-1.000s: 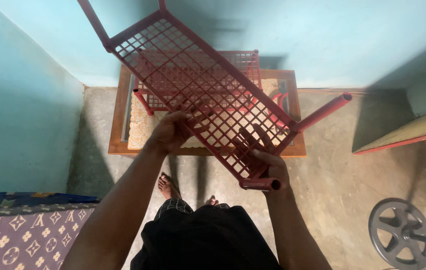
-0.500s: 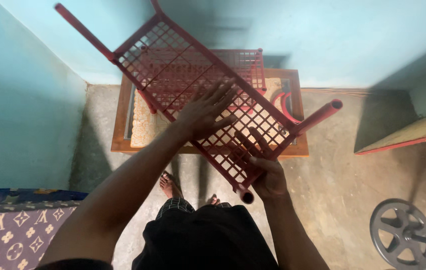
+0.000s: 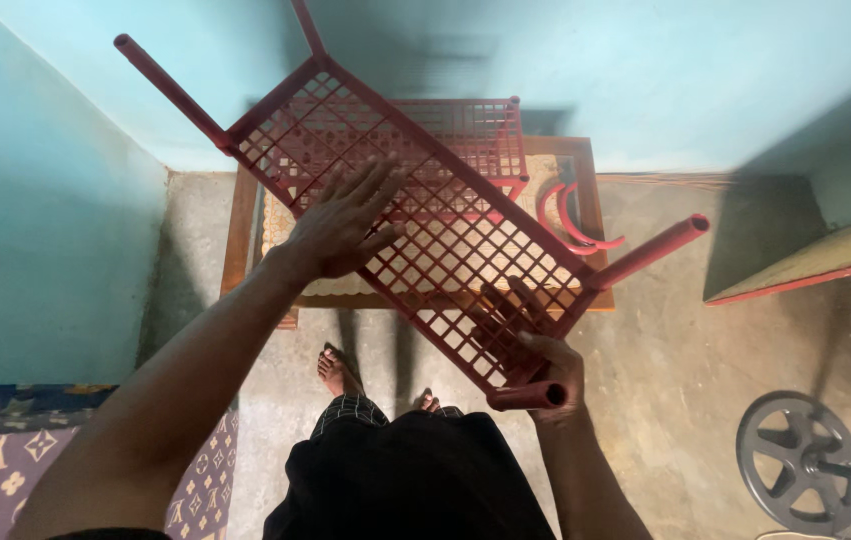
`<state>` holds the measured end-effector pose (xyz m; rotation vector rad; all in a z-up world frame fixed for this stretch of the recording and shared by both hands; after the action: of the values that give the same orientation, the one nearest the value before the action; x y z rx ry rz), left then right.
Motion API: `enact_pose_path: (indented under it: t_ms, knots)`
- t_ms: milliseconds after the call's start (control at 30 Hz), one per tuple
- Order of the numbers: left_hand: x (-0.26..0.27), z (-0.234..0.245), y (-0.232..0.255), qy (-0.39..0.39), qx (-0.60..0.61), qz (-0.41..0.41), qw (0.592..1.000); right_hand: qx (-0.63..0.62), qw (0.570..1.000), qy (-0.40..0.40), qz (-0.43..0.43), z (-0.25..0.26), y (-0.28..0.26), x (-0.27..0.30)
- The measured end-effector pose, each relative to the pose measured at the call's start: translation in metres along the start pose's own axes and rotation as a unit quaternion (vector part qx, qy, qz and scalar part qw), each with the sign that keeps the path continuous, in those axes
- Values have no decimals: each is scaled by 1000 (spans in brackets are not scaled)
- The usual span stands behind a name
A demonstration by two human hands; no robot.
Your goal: The person assembles a red plastic dish rack by inserting the side frames into the base and attaching the handles. They repeatedly lift, rotate, and align the rack to check fit and stability, then place it on a wooden table.
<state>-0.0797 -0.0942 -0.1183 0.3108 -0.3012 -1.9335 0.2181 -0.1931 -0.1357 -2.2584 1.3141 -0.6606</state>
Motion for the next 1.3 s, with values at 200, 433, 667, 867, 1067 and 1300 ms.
enact_pose_path:
  t_ms: [200, 433, 667, 867, 1067, 1300]
  knots:
    - [47, 7, -26, 86, -48, -19, 995, -16, 999, -30, 21, 0, -13, -1]
    - [97, 8, -74, 269, 279, 246, 889, 8, 999, 8, 39, 4, -27, -15]
    - [80, 12, -51, 189, 761, 207, 585, -10, 999, -19, 32, -2, -32, -26]
    - [63, 21, -21, 162, 780, 188, 575, 8, 998, -62, -5, -18, -25, -31]
    - [64, 27, -29, 222, 767, 206, 566, 94, 963, 252, -18, 3, -32, -35]
    - [64, 45, -45, 243, 763, 229, 554, 750, 425, 240, 446, -51, -73, -19]
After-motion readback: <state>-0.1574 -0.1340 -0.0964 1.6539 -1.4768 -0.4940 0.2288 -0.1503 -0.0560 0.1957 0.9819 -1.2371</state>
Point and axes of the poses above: each hand's wrist, its own x-axis away from the middle knuckle, its own z-axis out of the back of the hand, y = z × x, the point moved 5 cm from there along -x, towards the middle knuckle, and after that the axes turned 5 degrees about x, right-handed, at the moved point
